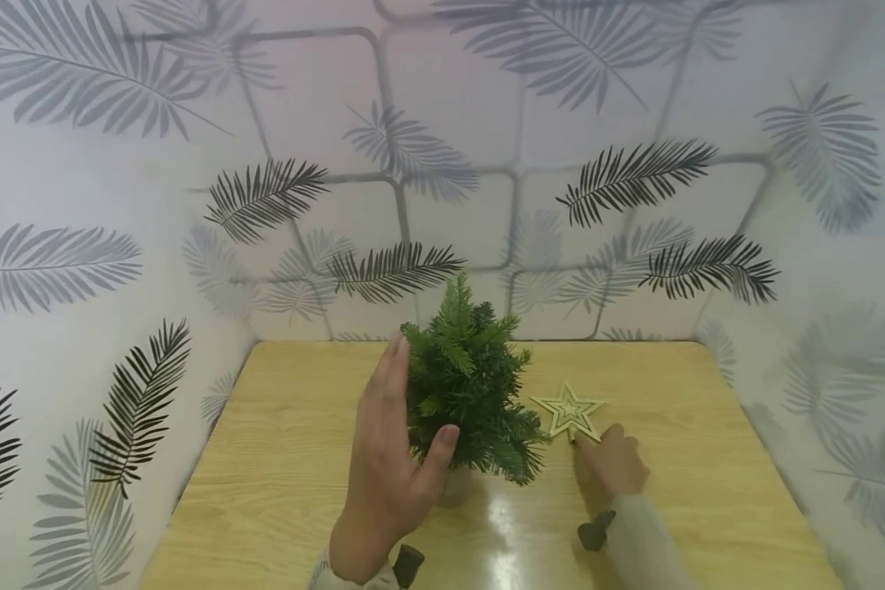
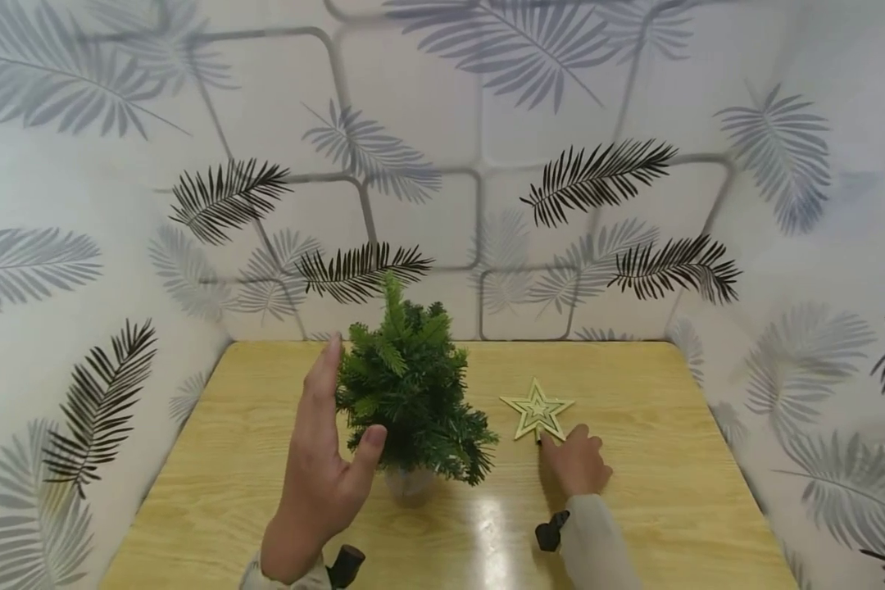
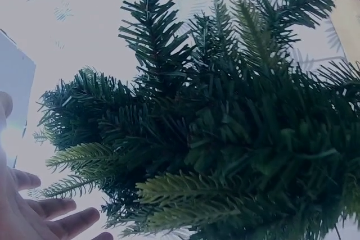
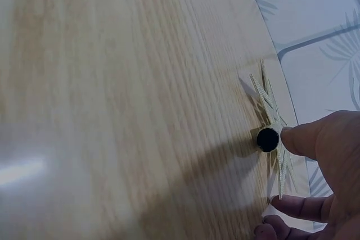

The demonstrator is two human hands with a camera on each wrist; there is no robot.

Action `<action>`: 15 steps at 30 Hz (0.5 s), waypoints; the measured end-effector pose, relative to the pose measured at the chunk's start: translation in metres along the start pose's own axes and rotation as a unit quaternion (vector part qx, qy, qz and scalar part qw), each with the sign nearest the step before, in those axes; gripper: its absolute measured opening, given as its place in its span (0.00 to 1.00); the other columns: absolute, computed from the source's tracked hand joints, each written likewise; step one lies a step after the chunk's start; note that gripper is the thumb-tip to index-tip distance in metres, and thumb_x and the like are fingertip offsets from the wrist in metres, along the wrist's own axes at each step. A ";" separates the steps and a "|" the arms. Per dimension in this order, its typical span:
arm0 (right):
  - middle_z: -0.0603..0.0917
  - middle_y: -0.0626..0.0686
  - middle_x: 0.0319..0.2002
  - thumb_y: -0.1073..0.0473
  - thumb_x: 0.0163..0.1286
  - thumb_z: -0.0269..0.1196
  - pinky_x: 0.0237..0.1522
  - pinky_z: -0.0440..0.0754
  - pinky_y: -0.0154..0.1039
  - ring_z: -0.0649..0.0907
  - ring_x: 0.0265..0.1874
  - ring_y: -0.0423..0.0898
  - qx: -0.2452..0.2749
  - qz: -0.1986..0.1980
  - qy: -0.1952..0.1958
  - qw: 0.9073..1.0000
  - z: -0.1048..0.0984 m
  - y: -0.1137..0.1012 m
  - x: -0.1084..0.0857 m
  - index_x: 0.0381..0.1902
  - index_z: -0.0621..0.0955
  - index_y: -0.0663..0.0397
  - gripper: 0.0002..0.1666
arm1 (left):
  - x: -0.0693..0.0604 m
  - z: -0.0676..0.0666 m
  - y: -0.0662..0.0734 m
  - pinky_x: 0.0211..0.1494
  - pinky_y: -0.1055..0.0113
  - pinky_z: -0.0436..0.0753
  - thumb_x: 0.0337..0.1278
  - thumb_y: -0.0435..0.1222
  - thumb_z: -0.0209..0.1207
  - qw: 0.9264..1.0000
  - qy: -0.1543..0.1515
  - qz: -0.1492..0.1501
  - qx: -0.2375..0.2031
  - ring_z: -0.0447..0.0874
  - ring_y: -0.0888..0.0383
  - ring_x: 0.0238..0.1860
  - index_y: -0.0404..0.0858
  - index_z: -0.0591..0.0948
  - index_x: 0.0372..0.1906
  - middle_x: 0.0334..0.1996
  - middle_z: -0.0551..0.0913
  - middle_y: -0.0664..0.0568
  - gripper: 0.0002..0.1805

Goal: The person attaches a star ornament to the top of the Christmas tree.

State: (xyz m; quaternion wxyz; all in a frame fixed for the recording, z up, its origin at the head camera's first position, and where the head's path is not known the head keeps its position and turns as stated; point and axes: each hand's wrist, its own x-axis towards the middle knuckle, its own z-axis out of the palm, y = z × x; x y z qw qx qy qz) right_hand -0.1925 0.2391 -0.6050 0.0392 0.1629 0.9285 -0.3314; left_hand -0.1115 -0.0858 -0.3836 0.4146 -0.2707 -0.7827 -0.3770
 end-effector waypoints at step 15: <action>0.78 0.73 0.43 0.33 0.69 0.61 0.48 0.70 0.73 0.80 0.42 0.70 -0.034 0.019 -0.006 0.999 0.002 -0.006 0.015 0.44 0.71 0.69 0.40 | 0.005 0.009 -0.002 0.73 0.37 0.63 0.79 0.57 0.45 0.999 -0.021 -0.044 -0.006 0.58 0.39 0.78 0.32 0.59 0.80 0.79 0.57 0.37 0.41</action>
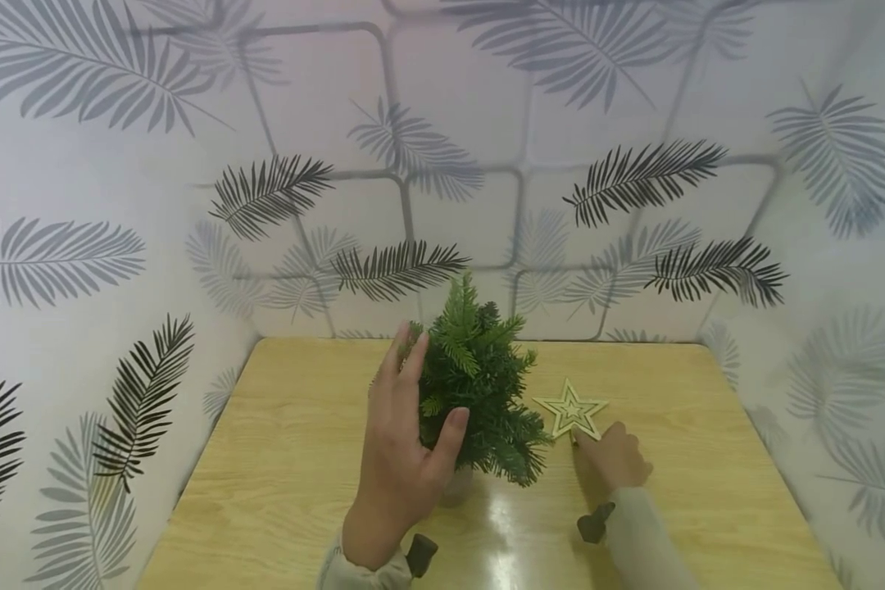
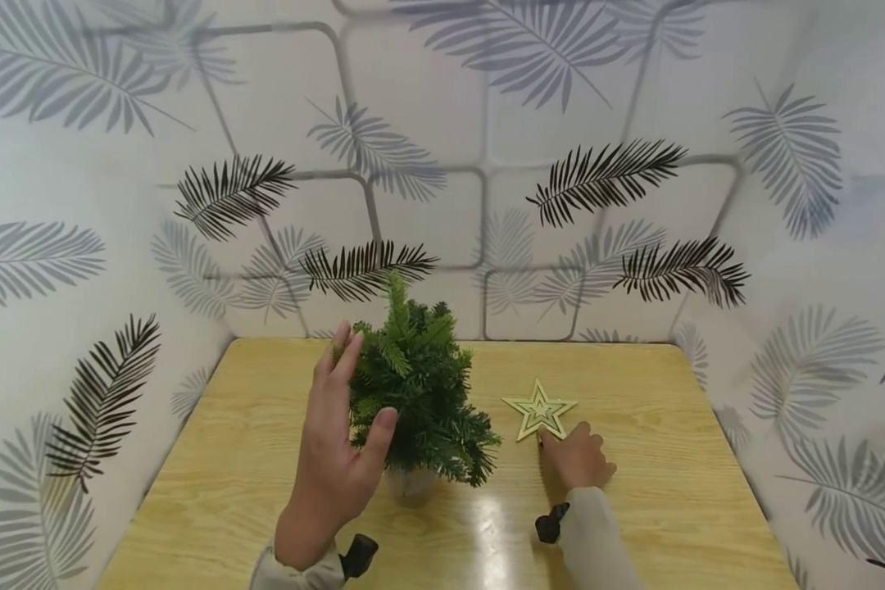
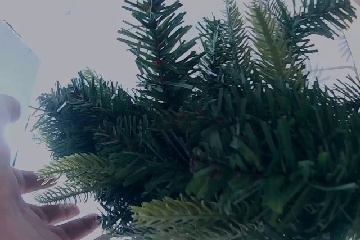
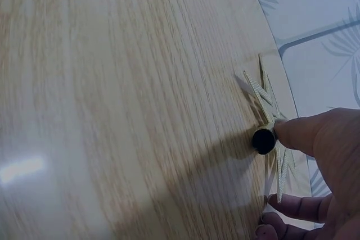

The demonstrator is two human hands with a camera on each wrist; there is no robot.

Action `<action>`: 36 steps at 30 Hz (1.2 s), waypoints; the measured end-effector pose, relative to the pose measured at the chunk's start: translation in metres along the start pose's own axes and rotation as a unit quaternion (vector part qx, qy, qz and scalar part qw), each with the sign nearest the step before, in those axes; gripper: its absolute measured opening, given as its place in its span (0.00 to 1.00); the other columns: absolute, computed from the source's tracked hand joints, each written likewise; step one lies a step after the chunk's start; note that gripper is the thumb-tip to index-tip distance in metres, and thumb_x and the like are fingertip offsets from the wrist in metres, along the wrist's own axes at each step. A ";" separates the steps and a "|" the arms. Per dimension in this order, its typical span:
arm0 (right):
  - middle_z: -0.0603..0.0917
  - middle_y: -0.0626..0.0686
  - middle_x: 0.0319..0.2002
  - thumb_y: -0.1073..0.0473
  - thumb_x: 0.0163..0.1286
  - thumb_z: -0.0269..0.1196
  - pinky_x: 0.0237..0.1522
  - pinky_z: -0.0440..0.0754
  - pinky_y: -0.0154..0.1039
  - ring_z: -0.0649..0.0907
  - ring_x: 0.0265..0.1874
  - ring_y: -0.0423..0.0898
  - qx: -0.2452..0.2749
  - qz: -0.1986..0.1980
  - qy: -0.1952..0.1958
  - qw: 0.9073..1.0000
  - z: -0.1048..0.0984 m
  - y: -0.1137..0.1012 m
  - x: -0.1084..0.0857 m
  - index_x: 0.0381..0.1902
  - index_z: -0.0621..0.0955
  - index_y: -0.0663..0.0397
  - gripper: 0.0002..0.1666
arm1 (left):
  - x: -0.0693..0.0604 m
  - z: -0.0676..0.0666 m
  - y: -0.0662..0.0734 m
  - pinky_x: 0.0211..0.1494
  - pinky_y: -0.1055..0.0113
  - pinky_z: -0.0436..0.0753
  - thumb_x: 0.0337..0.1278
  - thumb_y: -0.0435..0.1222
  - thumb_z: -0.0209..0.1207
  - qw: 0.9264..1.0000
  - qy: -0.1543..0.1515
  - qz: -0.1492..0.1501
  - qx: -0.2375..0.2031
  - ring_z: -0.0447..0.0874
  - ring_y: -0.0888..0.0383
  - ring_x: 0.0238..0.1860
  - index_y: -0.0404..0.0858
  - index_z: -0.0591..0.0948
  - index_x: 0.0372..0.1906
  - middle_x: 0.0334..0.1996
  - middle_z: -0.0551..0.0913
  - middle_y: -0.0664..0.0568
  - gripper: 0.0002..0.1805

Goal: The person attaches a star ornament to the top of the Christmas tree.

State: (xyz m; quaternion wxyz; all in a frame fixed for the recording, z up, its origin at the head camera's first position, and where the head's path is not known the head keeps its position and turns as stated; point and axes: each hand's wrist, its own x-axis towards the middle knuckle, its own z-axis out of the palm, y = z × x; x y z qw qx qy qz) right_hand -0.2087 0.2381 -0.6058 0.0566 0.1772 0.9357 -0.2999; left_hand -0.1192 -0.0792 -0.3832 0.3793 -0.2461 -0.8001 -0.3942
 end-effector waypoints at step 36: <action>0.83 0.58 0.36 0.39 0.69 0.68 0.60 0.50 0.83 0.81 0.40 0.60 0.079 -0.055 -0.087 0.992 -0.013 -0.004 0.004 0.34 0.77 0.61 0.28 | 0.037 0.016 0.015 0.73 0.32 0.57 0.75 0.56 0.51 0.997 0.063 -0.039 0.031 0.46 0.38 0.81 0.37 0.75 0.71 0.82 0.45 0.38 0.33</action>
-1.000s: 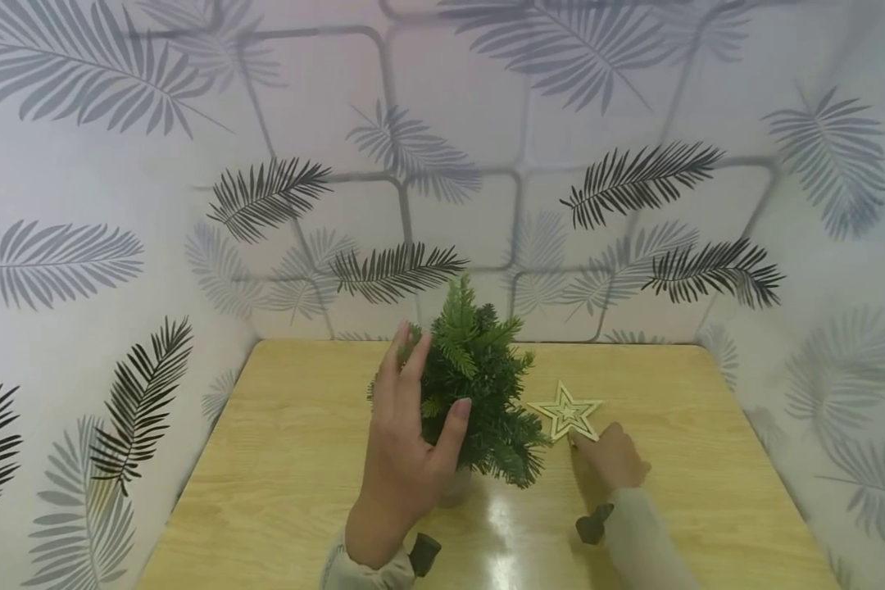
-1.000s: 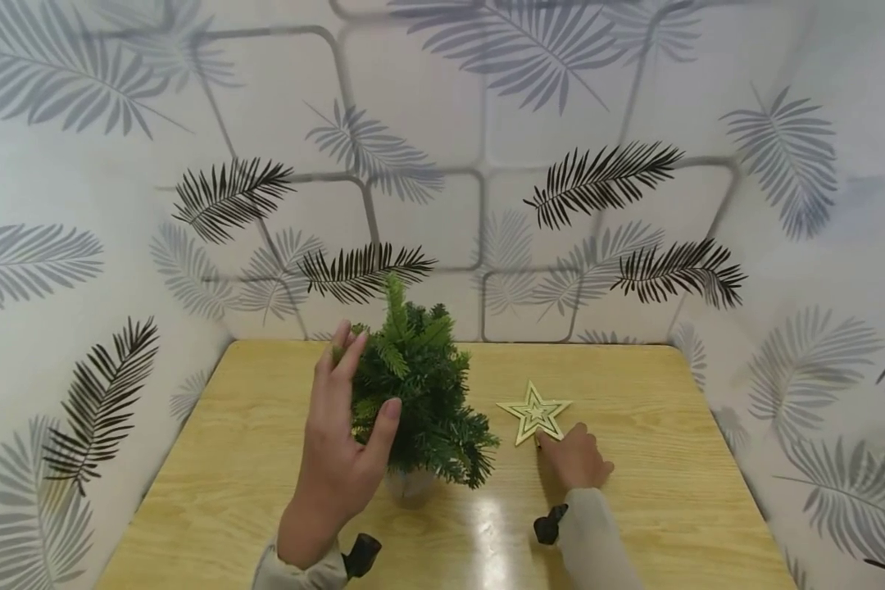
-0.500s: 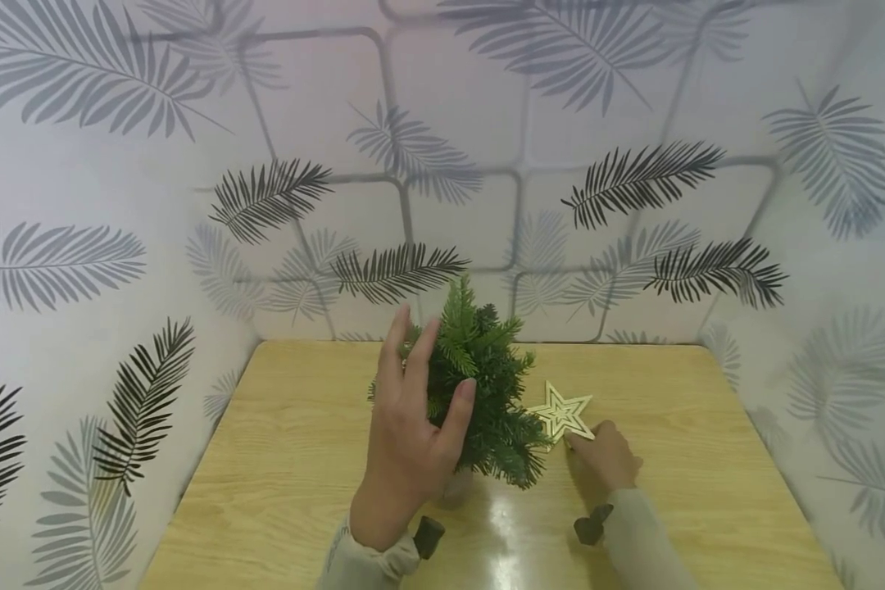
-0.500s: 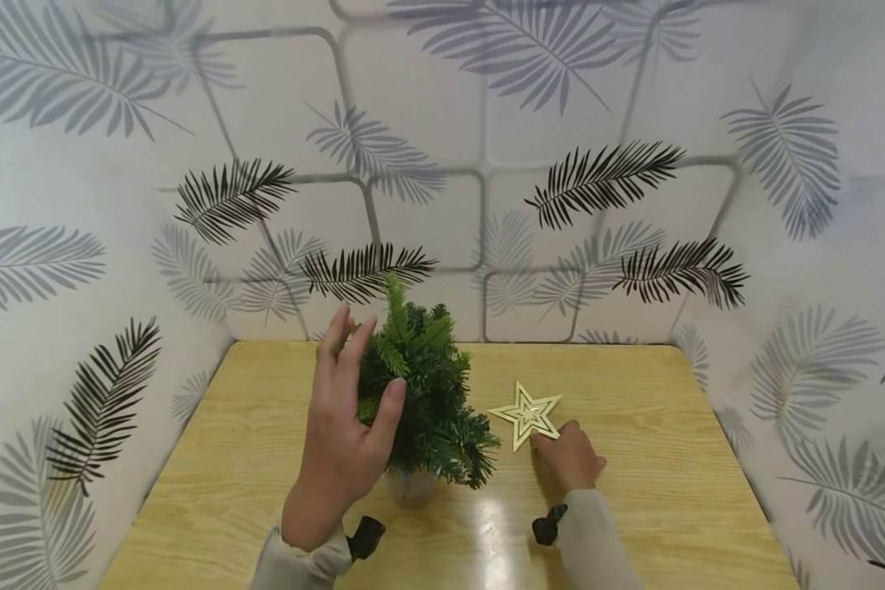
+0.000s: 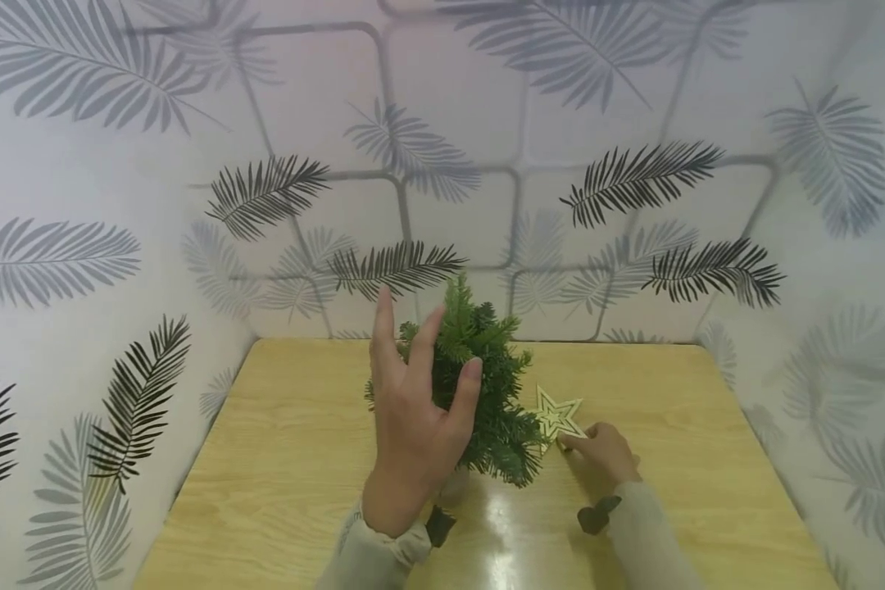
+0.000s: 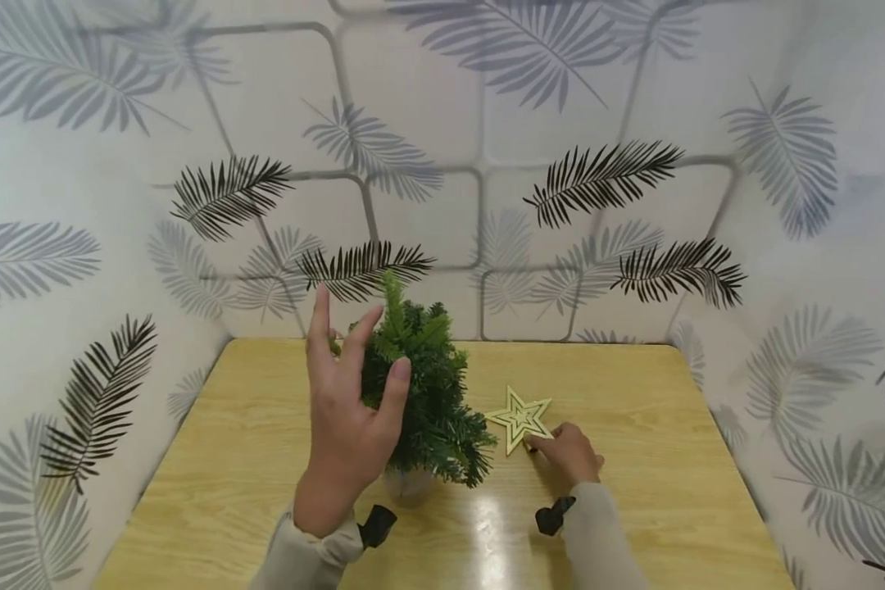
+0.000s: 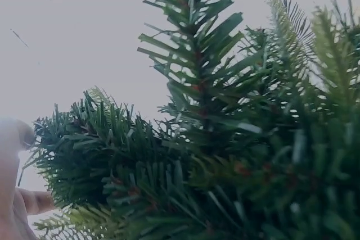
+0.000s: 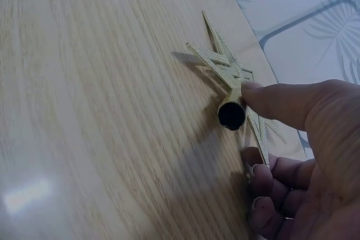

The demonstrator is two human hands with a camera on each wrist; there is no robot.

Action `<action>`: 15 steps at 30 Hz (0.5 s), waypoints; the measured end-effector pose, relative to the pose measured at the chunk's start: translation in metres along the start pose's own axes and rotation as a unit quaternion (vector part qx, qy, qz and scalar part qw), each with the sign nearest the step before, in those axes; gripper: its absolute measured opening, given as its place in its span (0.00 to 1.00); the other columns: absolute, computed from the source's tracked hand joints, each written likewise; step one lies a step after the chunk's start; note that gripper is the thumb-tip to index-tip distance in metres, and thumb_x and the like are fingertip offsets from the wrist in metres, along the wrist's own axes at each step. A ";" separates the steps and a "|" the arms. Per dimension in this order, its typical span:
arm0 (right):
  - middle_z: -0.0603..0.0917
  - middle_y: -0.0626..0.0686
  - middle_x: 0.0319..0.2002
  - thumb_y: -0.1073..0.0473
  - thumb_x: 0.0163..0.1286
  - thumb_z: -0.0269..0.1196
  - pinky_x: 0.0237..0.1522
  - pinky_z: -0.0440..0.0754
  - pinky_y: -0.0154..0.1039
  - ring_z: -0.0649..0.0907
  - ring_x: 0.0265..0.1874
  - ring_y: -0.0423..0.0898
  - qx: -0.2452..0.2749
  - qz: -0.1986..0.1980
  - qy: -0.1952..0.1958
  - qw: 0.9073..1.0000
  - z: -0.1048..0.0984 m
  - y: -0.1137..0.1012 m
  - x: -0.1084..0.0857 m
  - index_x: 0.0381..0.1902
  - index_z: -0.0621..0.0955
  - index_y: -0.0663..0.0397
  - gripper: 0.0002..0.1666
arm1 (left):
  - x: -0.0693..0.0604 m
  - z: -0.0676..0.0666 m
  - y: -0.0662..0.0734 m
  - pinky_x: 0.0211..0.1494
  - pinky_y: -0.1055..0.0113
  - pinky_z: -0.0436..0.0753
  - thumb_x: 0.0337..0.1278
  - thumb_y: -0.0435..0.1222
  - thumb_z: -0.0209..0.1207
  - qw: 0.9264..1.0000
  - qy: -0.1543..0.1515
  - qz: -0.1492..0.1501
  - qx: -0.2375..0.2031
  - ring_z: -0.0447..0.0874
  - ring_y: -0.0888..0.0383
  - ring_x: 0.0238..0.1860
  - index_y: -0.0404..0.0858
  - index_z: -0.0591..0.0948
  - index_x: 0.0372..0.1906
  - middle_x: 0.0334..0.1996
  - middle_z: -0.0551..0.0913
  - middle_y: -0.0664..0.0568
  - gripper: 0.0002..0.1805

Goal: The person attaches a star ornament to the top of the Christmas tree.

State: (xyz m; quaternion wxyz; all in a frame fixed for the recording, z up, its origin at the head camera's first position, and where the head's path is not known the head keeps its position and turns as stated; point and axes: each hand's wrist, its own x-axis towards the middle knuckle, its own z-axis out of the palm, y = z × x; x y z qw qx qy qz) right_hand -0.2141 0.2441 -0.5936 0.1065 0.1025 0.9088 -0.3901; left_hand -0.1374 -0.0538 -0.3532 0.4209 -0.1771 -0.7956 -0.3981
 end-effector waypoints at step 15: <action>0.83 0.58 0.34 0.53 0.76 0.52 0.66 0.37 0.79 0.79 0.46 0.62 0.062 0.028 -0.010 0.998 -0.001 -0.001 -0.011 0.34 0.80 0.63 0.19 | 0.017 0.010 0.004 0.71 0.32 0.58 0.71 0.47 0.58 0.999 0.039 0.010 0.034 0.61 0.40 0.76 0.35 0.88 0.46 0.65 0.81 0.47 0.19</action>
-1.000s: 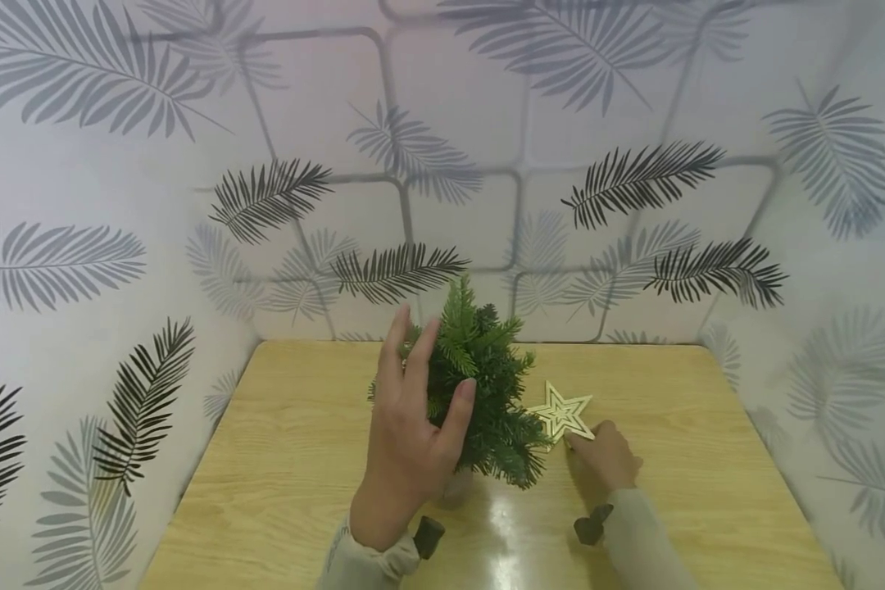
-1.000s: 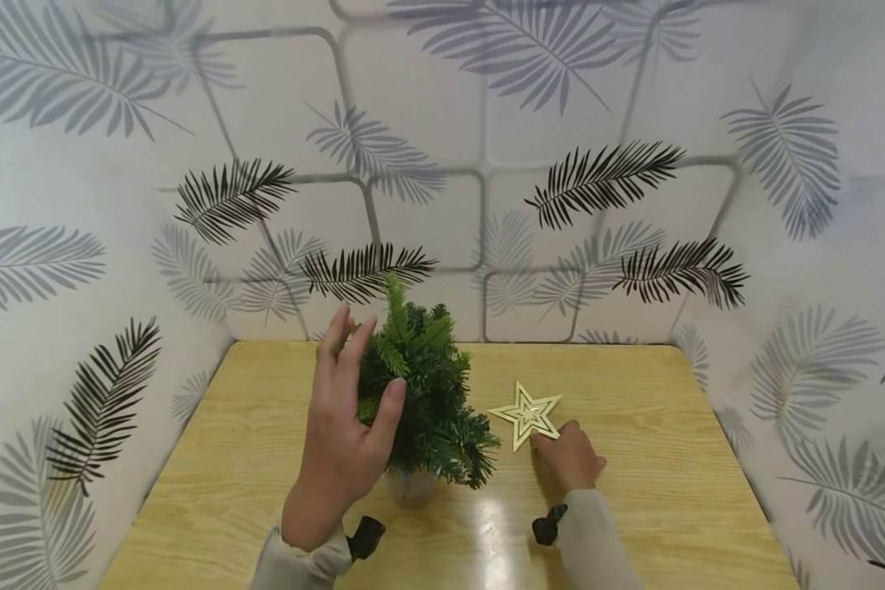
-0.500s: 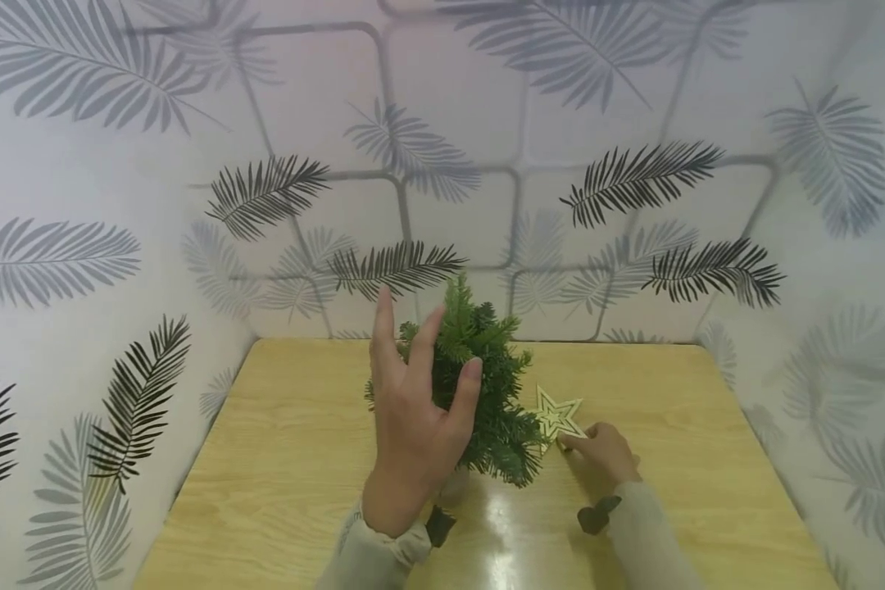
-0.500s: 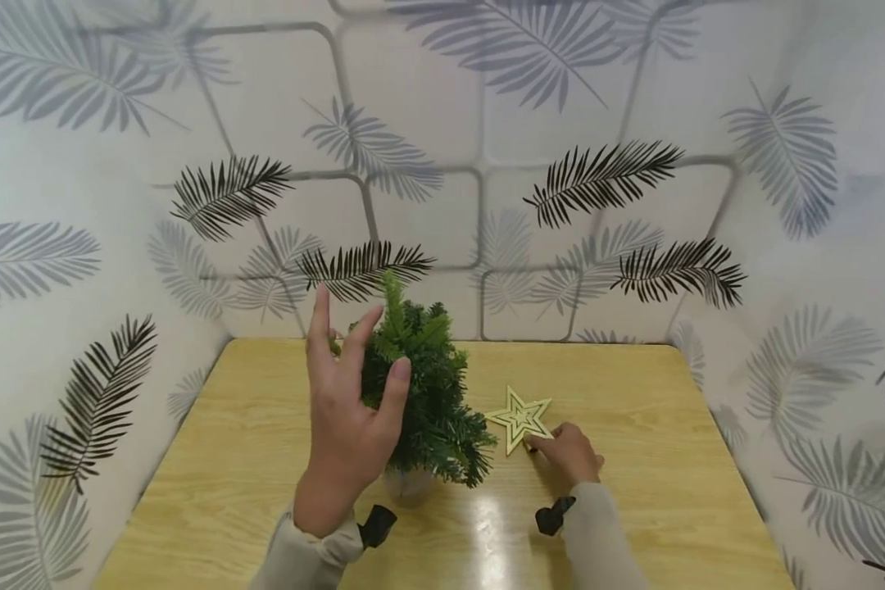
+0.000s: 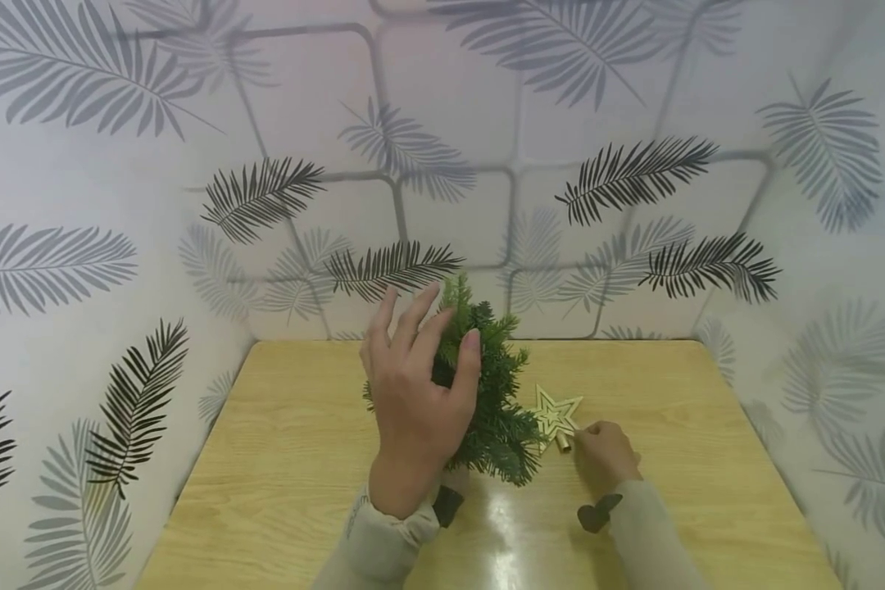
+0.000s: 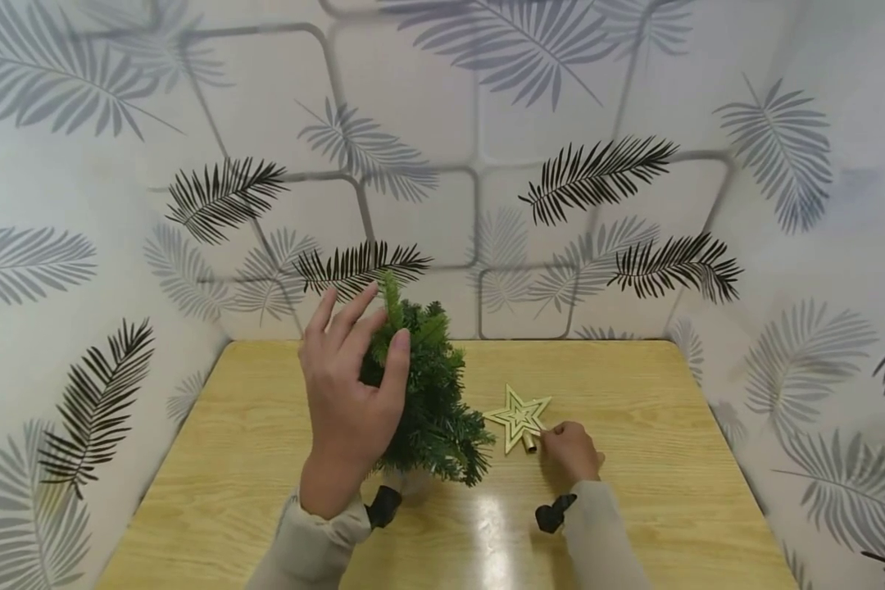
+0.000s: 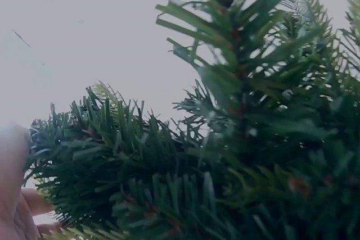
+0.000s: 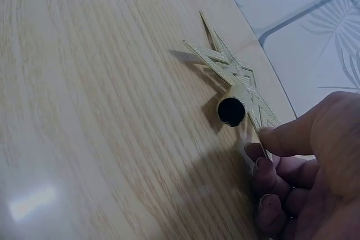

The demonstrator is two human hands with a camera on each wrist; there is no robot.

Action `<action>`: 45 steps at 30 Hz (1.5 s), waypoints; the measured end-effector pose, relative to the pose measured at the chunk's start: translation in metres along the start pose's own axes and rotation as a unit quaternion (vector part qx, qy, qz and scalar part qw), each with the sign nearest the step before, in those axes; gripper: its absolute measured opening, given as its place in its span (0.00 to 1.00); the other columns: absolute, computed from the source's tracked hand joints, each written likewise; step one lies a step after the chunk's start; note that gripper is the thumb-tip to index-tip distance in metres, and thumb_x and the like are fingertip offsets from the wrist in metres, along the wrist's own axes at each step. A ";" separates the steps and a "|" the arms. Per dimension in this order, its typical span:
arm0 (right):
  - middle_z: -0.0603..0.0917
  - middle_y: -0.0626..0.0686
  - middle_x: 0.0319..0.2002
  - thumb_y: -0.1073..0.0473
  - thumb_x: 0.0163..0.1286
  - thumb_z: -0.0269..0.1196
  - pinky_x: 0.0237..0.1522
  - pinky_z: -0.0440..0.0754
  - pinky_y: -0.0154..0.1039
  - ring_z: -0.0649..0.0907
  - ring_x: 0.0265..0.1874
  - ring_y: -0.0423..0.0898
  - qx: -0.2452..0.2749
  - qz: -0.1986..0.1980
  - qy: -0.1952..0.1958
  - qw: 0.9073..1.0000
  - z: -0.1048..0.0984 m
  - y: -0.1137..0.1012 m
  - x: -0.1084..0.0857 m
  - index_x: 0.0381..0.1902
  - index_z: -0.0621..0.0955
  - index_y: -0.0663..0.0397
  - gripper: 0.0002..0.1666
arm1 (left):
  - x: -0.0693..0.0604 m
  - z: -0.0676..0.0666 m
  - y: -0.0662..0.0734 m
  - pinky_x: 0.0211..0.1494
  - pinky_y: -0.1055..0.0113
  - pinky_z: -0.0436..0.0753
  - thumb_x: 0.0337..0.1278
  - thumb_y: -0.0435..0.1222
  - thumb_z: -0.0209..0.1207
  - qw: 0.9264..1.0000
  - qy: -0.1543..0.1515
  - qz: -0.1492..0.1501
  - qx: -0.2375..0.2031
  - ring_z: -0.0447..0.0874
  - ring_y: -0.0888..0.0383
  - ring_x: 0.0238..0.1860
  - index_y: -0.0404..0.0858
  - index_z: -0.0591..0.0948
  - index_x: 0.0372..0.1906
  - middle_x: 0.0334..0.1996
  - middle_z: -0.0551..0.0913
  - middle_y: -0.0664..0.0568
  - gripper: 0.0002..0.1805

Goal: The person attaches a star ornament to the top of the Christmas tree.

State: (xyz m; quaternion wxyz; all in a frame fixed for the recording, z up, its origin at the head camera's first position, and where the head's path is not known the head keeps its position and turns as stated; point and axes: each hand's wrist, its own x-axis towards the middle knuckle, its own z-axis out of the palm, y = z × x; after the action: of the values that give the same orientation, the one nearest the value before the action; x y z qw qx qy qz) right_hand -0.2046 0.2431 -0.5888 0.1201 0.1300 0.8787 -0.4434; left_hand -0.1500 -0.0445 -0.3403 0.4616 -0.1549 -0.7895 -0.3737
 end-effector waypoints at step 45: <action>0.82 0.65 0.51 0.51 0.83 0.54 0.55 0.80 0.56 0.83 0.47 0.56 0.145 -0.107 -0.070 0.981 -0.029 -0.005 0.003 0.53 0.79 0.69 0.23 | 0.004 -0.001 -0.004 0.73 0.36 0.57 0.72 0.44 0.62 0.999 -0.020 -0.001 0.031 0.69 0.41 0.71 0.37 0.88 0.32 0.58 0.84 0.46 0.17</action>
State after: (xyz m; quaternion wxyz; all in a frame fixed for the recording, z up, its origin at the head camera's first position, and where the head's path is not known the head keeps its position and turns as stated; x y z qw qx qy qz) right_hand -0.2120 0.2639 -0.5698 0.1134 0.0197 0.8034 -0.5841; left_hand -0.1539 -0.0485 -0.3389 0.4496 -0.1468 -0.8101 -0.3465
